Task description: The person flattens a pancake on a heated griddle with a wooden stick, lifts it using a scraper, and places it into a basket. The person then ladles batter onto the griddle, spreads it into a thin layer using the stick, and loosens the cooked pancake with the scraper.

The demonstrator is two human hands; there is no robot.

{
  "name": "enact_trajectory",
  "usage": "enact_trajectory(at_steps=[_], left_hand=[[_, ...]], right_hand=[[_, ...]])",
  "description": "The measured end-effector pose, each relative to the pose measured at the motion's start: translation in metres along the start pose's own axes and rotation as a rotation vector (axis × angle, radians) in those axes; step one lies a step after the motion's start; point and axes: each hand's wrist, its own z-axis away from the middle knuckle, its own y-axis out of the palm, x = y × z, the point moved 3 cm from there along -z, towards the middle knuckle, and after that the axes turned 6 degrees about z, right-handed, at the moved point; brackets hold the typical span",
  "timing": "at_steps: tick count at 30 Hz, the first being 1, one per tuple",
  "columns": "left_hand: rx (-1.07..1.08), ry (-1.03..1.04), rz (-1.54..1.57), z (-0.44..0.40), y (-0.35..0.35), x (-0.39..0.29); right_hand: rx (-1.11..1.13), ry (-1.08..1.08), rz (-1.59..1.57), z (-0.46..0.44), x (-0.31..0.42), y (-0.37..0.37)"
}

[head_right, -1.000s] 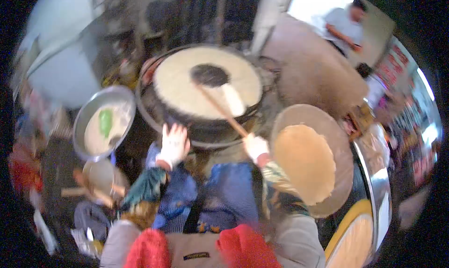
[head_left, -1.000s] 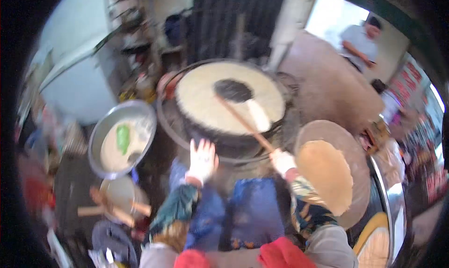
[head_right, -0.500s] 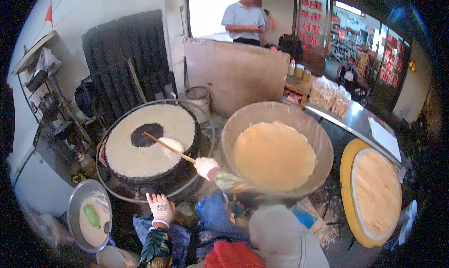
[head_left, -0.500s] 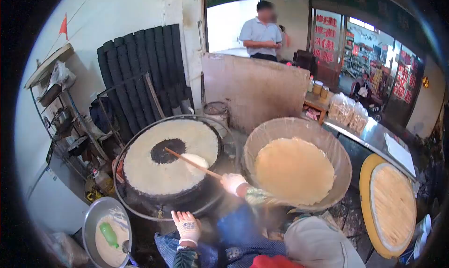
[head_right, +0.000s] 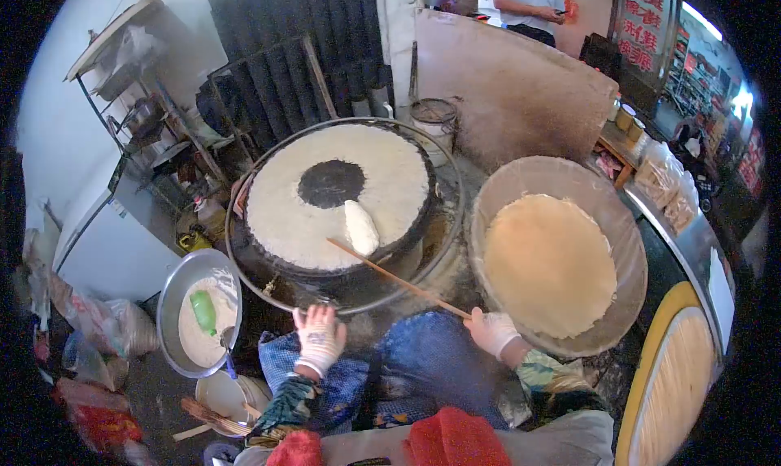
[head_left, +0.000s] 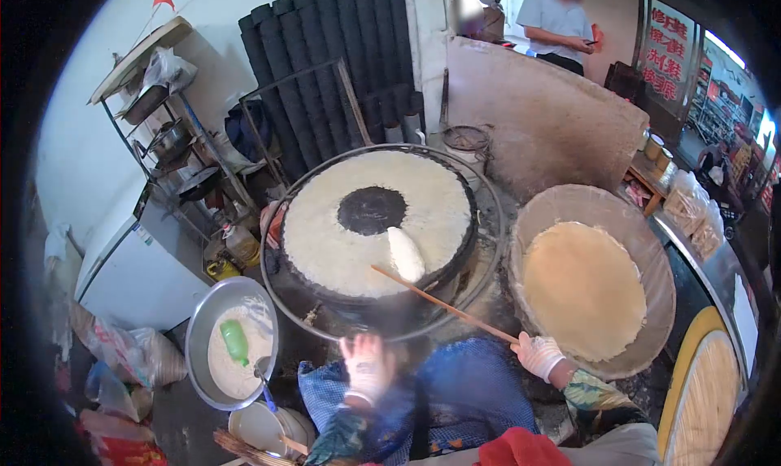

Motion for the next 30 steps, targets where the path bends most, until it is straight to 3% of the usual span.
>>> enact_trajectory(at_steps=[4,9,12,15,16,18,20,22,25,28,30], left_hand=[[0.071,-0.016,0.011,-0.010,0.014,-0.021],[0.125,-0.053,-0.081,0.000,0.009,0.000],[0.130,-0.120,-0.057,0.000,0.006,0.012],[0.054,-0.168,-0.031,0.005,0.007,0.026],[0.012,-0.160,-0.034,0.005,0.004,0.028],[0.039,-0.211,0.127,-0.002,-0.019,0.028],[0.123,-0.240,0.136,-0.001,-0.020,0.038],[-0.044,-0.104,-0.076,0.019,0.022,0.070],[-0.023,-0.165,-0.111,0.018,0.022,0.083],[-0.158,-0.112,-0.167,0.021,0.028,0.098],[-0.107,-0.193,-0.142,0.019,0.018,0.097]], right_hand=[[-0.124,-0.083,0.058,-0.081,0.012,-0.003],[-0.188,-0.060,0.124,-0.169,0.051,-0.040],[-0.255,-0.155,0.051,-0.171,0.073,-0.059],[0.034,-0.195,0.136,-0.141,0.080,-0.060],[0.024,-0.293,0.124,-0.145,0.068,-0.042],[-0.076,-0.141,0.101,-0.146,0.052,-0.045],[-0.011,-0.062,-0.010,-0.159,0.048,-0.071],[-0.050,-0.070,0.076,-0.160,0.057,-0.082],[-0.169,-0.222,0.085,-0.154,0.061,-0.052],[-0.132,-0.118,0.134,-0.158,0.036,-0.034],[-0.159,-0.041,0.169,-0.152,0.039,-0.050]])
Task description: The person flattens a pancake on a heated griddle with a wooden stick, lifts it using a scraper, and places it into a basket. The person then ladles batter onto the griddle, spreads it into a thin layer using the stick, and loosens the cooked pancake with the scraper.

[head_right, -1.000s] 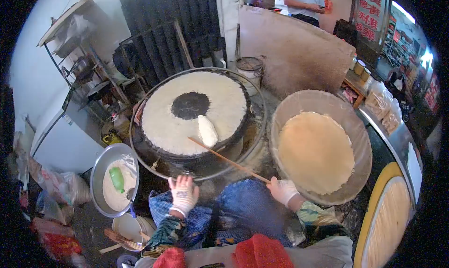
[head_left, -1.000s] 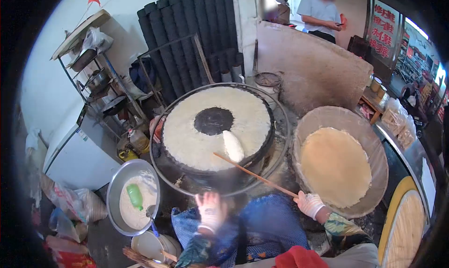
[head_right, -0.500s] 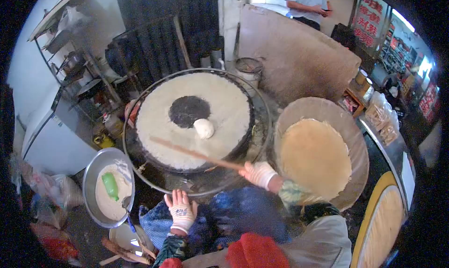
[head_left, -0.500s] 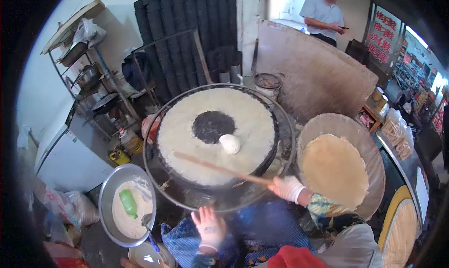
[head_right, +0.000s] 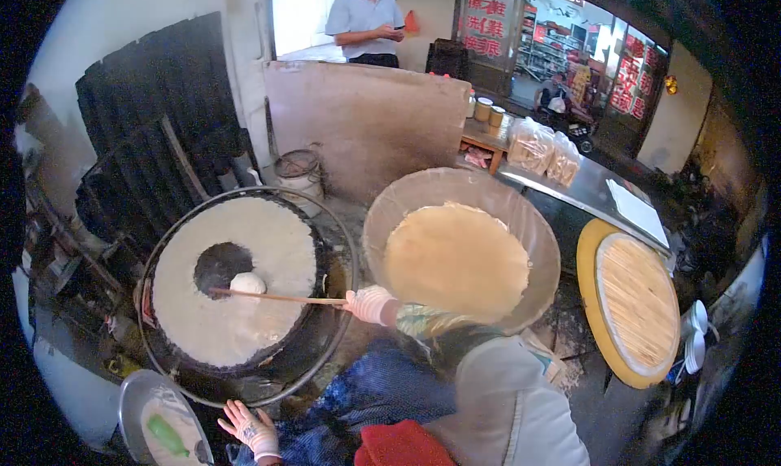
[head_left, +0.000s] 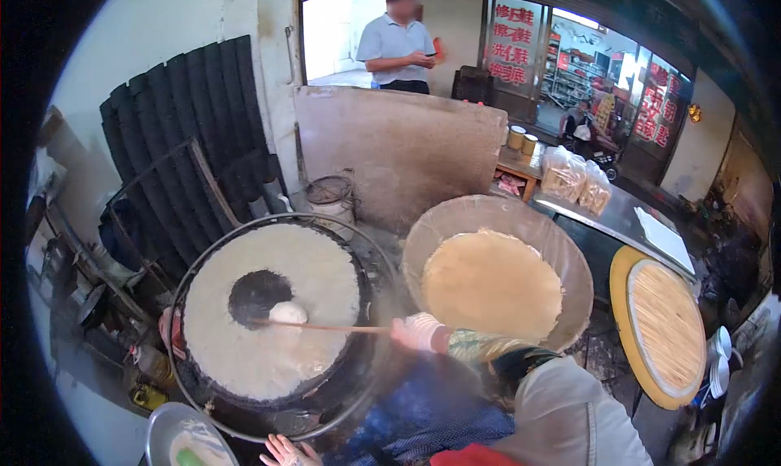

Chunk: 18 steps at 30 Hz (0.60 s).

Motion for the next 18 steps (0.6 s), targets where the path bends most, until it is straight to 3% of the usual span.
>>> enact_trajectory(at_steps=[2,3,4,6,10,11,13,14,15,16,18], left_hand=[[-0.062,0.043,-0.023,-0.002,0.003,0.012],[0.126,-0.115,-0.004,-0.009,-0.006,0.010],[0.113,-0.133,-0.011,-0.014,-0.009,0.012],[0.110,-0.155,0.019,-0.014,-0.011,0.019],[0.156,-0.281,-0.024,-0.018,-0.004,0.029],[0.111,-0.238,-0.010,-0.019,-0.013,0.013],[0.071,0.070,0.176,-0.003,-0.027,-0.046],[0.181,0.024,0.204,0.001,-0.027,-0.065],[0.197,-0.002,0.195,0.004,-0.021,-0.077],[0.169,-0.011,0.161,0.005,-0.026,-0.086],[0.071,0.008,0.172,0.005,-0.023,-0.083]], right_hand=[[0.004,-0.084,-0.072,-0.010,0.005,0.015],[-0.018,-0.120,-0.186,0.008,0.014,-0.010],[0.002,-0.128,-0.171,0.020,0.020,-0.023],[0.153,-0.021,-0.088,0.009,0.007,-0.001],[-0.037,-0.135,-0.042,-0.008,0.001,0.006],[-0.007,-0.147,-0.023,0.006,0.014,-0.015],[0.133,-0.108,-0.006,0.003,0.019,-0.001],[0.070,-0.137,0.172,0.009,0.020,-0.022],[-0.024,-0.118,0.099,0.002,0.015,-0.023],[-0.102,-0.116,0.022,-0.006,0.013,-0.018],[-0.152,-0.320,0.167,-0.013,0.028,-0.007]])
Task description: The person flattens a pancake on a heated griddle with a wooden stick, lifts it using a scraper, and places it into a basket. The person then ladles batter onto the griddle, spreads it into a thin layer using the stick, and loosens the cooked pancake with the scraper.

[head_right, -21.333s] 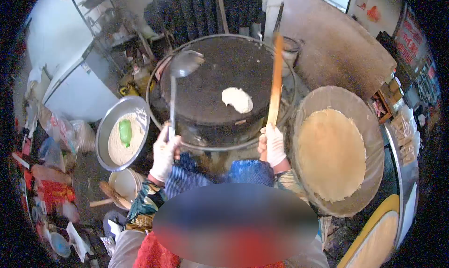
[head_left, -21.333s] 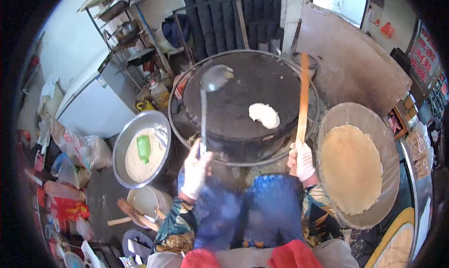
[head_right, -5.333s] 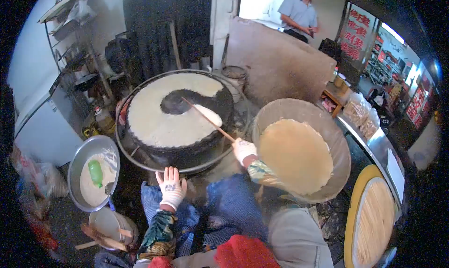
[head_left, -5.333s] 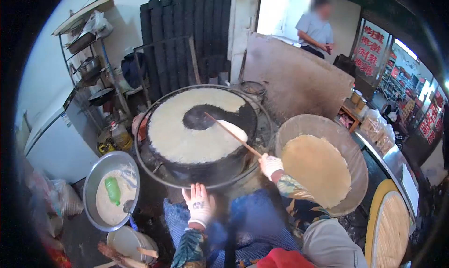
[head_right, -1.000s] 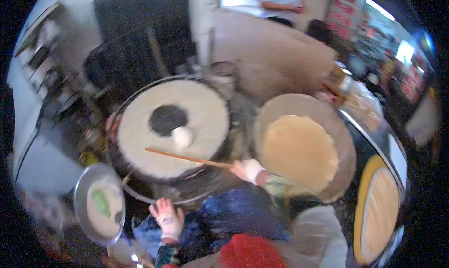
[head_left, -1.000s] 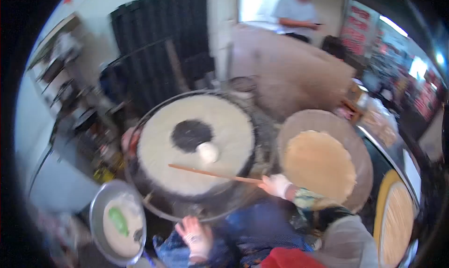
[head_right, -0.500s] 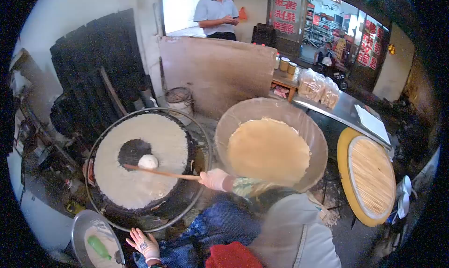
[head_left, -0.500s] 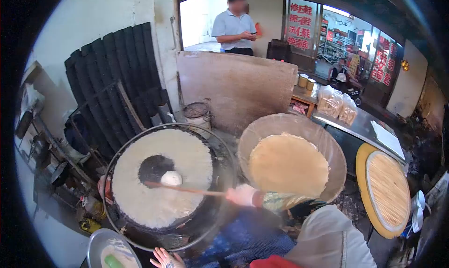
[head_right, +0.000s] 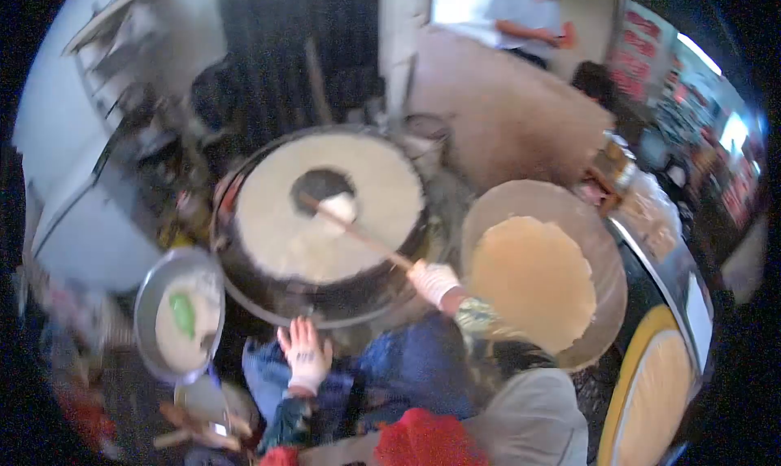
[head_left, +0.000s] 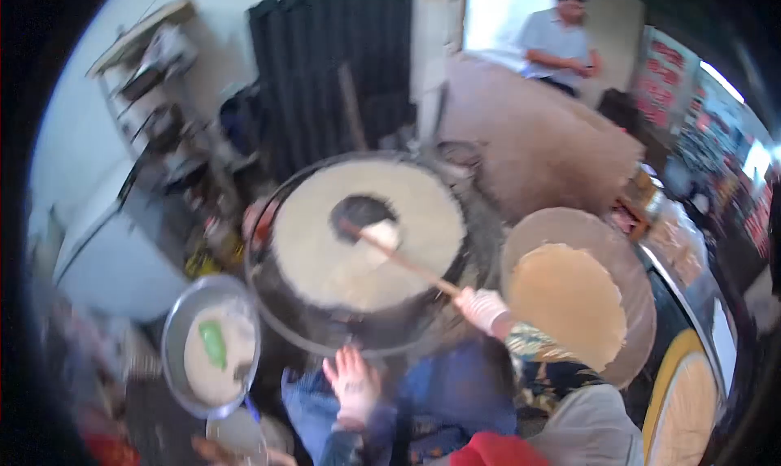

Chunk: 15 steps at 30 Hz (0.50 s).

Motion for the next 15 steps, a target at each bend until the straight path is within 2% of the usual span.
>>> enact_trajectory(at_steps=[2,4,6,10,11,12,13,14,15], left_hand=[[0.000,0.005,-0.041,-0.001,-0.006,0.006],[-0.053,0.024,-0.074,-0.001,-0.004,0.016],[-0.058,-0.007,-0.054,-0.002,-0.007,0.020],[-0.108,-0.030,-0.101,-0.003,-0.001,0.036],[-0.098,-0.047,-0.105,-0.007,-0.004,0.040],[-0.092,-0.059,-0.109,-0.007,-0.007,0.041],[-0.085,-0.066,-0.120,-0.006,-0.003,0.046],[-0.083,-0.071,-0.132,-0.008,-0.001,0.052],[-0.071,-0.083,-0.162,-0.009,0.000,0.056]], right_hand=[[0.041,0.145,-0.170,-0.001,0.005,0.002],[0.094,0.251,-0.141,-0.010,-0.013,0.028],[0.090,0.370,-0.095,-0.018,-0.018,0.009],[-0.006,0.196,-0.066,-0.019,-0.006,0.019],[0.089,0.175,0.005,-0.019,-0.003,0.013],[0.129,0.248,0.028,-0.021,-0.014,0.028],[0.018,0.246,-0.037,-0.024,-0.035,0.044],[0.000,0.324,0.000,-0.031,-0.050,0.051],[-0.037,0.292,0.012,-0.036,-0.046,0.044]])
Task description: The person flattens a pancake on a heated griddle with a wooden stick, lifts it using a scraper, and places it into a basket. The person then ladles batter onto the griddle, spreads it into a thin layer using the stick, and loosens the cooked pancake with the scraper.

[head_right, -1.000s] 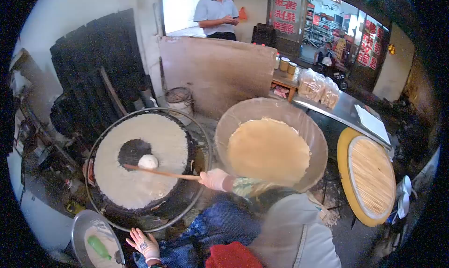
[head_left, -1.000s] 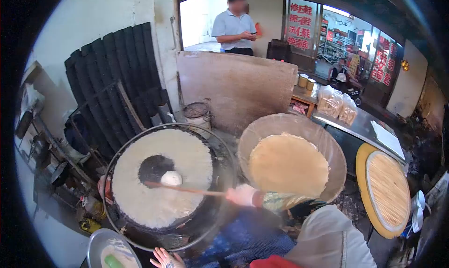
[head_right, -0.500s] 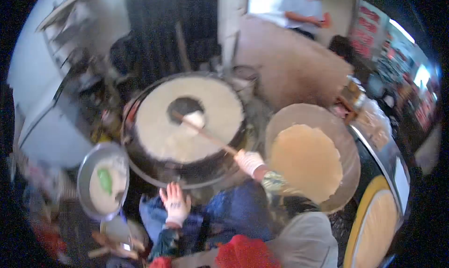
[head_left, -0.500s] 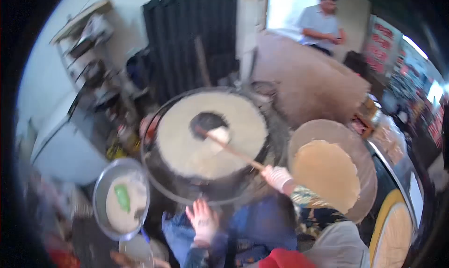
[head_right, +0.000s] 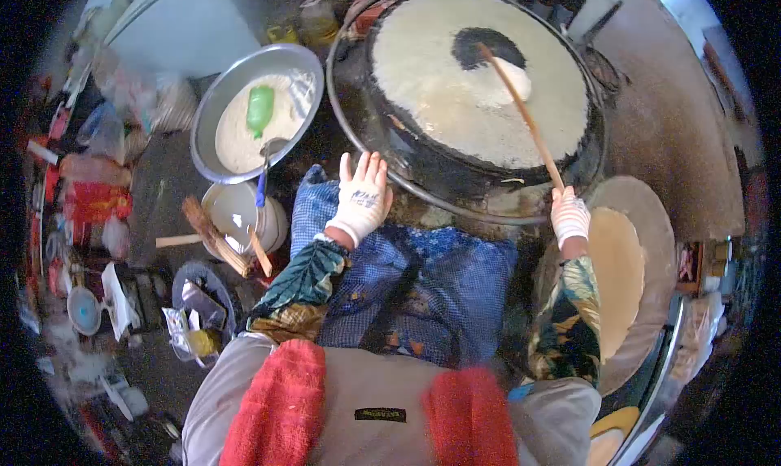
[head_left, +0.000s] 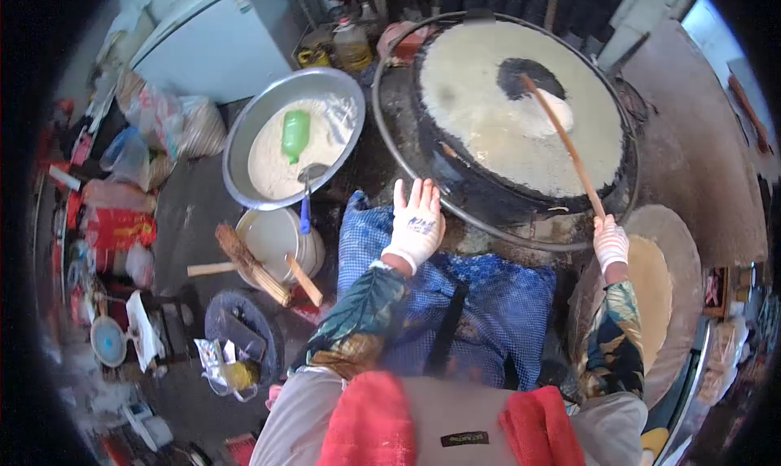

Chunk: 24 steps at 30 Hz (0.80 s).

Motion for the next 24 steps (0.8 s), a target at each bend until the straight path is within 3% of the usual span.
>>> enact_trajectory(at_steps=[3,7,9,11,15,19,20,23,24], left_hand=[[-0.013,-0.012,-0.048,-0.005,0.006,0.016],[-0.028,-0.078,-0.026,-0.015,0.000,0.031],[-0.037,-0.111,-0.075,-0.020,0.006,0.041],[-0.044,-0.143,-0.095,-0.027,0.006,0.051],[-0.023,-0.240,-0.034,-0.039,0.007,0.075],[-0.119,-0.261,-0.182,-0.055,0.013,0.093],[-0.137,-0.219,-0.126,-0.059,0.006,0.082],[-0.146,-0.008,0.283,-0.050,-0.043,0.005],[-0.205,0.065,0.206,-0.040,-0.021,-0.023]], right_hand=[[-0.171,-0.113,-0.013,0.006,0.010,-0.003],[0.107,0.074,0.034,-0.008,-0.005,0.007],[0.066,0.062,0.030,-0.014,-0.002,0.010],[-0.023,-0.096,-0.060,-0.008,0.006,0.003],[0.014,0.032,-0.001,-0.012,-0.014,0.019],[-0.099,-0.072,-0.046,-0.004,0.015,-0.008],[-0.148,-0.175,0.027,-0.009,0.001,0.026],[-0.104,0.029,0.033,-0.009,-0.012,0.034],[-0.254,-0.029,0.029,-0.010,-0.014,0.038]])
